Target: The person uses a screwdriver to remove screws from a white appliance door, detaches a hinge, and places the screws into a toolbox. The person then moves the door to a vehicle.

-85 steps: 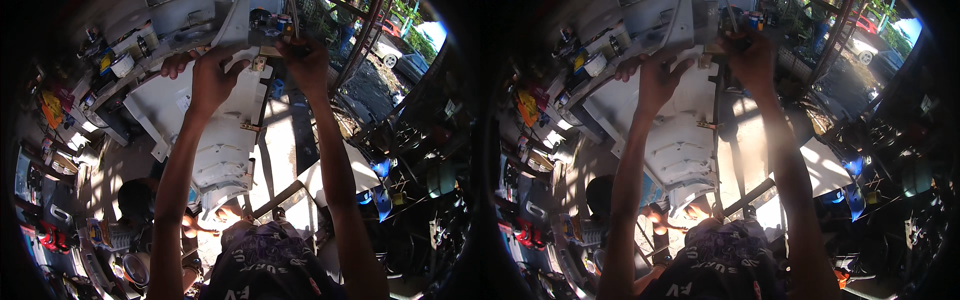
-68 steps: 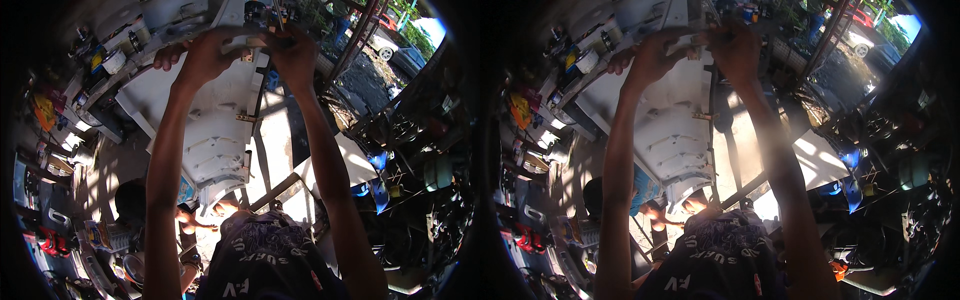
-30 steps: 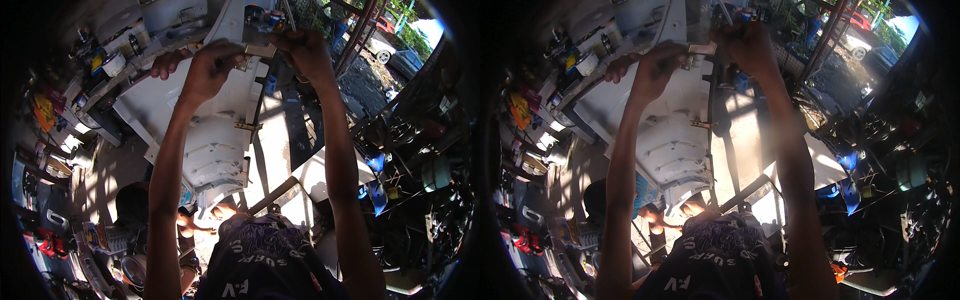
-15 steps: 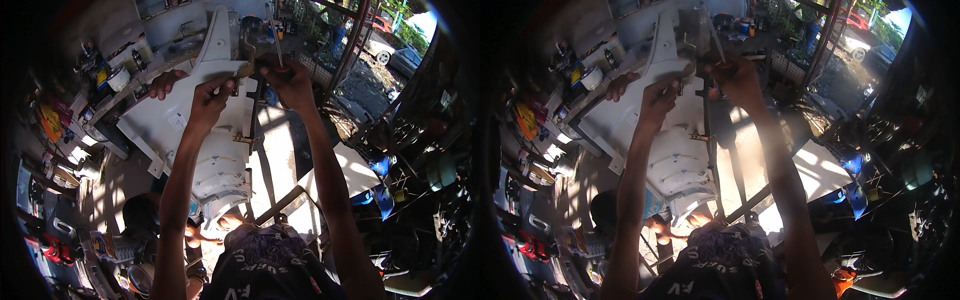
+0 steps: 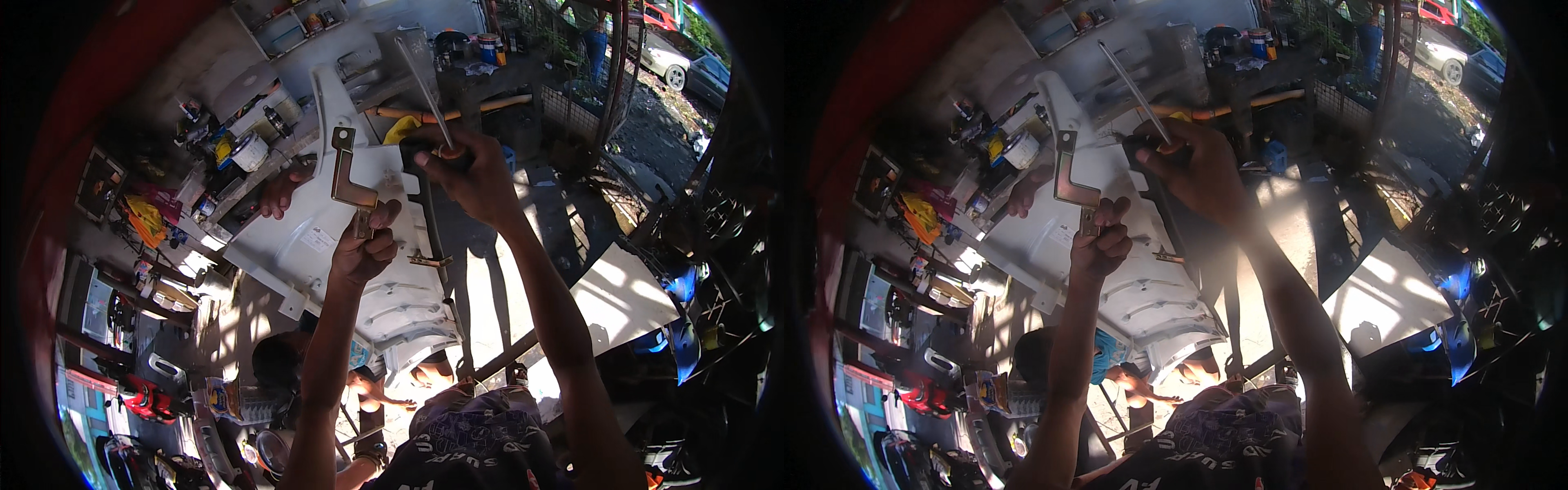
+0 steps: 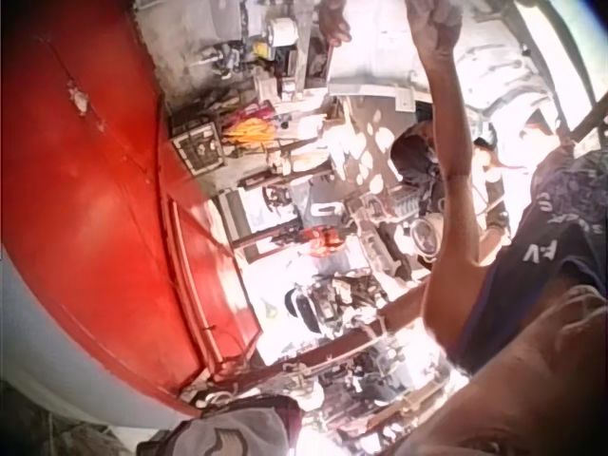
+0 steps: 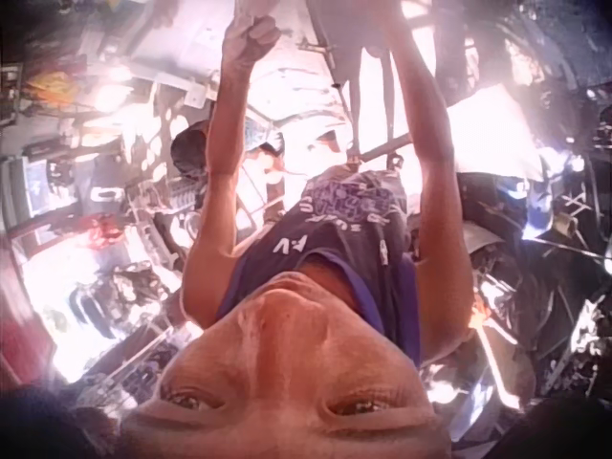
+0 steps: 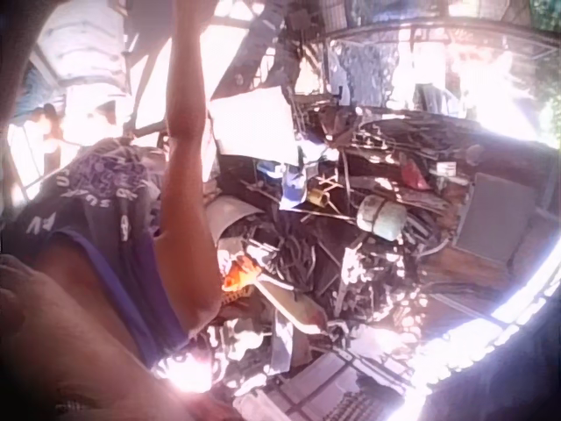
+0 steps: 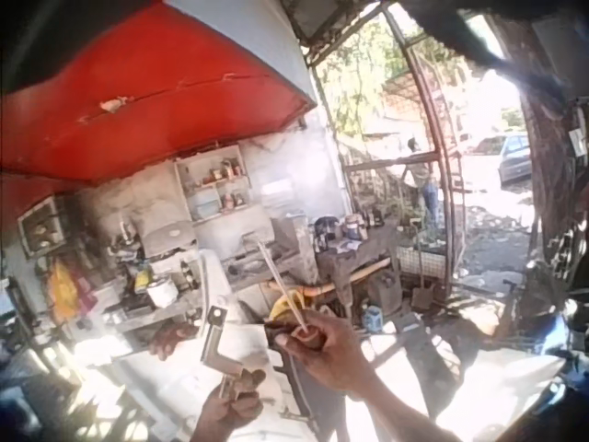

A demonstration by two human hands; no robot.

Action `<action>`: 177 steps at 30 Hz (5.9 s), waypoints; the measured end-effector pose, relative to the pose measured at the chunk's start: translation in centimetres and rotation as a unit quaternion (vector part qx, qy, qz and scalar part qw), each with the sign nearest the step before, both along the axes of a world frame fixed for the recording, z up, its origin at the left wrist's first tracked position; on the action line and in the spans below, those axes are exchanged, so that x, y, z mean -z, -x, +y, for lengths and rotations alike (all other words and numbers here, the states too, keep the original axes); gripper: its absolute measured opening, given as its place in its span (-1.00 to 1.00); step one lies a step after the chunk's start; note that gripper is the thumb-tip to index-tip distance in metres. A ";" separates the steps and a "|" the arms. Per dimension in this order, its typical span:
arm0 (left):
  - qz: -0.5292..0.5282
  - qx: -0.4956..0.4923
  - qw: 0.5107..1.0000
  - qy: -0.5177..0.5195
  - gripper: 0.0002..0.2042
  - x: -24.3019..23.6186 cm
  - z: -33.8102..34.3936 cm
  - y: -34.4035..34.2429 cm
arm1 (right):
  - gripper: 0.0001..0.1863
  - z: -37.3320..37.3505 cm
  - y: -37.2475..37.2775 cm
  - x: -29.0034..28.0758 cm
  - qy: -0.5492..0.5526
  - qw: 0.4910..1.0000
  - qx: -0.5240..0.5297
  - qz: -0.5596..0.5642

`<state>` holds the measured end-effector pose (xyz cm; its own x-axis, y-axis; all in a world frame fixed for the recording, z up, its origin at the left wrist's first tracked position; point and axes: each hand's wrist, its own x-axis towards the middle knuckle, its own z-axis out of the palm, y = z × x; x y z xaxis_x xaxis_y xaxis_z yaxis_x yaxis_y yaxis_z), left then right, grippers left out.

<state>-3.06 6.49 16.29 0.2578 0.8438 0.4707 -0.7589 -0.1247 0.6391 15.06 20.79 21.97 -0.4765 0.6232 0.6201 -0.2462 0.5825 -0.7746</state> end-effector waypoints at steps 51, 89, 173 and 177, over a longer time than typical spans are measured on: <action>0.332 -0.712 0.606 -0.127 -0.89 -2.9 3.4 -2.7 | -0.62 -3.3 1.2 0.7 -0.031 0.986 0.147 0.075; 0.373 -0.695 0.612 -0.056 -0.88 -2.2 3.8 -1.2 | -0.78 -0.7 2.7 -1.2 -0.224 0.947 0.225 0.055; -0.230 -0.240 0.852 0.405 -0.85 18.7 -11.2 -10.2 | -0.64 -21.3 -13.5 18.4 -0.006 0.943 0.068 -0.325; -0.228 -0.250 0.848 0.408 -0.86 16.8 -10.9 -10.5 | -0.58 -21.4 -13.0 17.2 -0.028 0.929 0.104 -0.354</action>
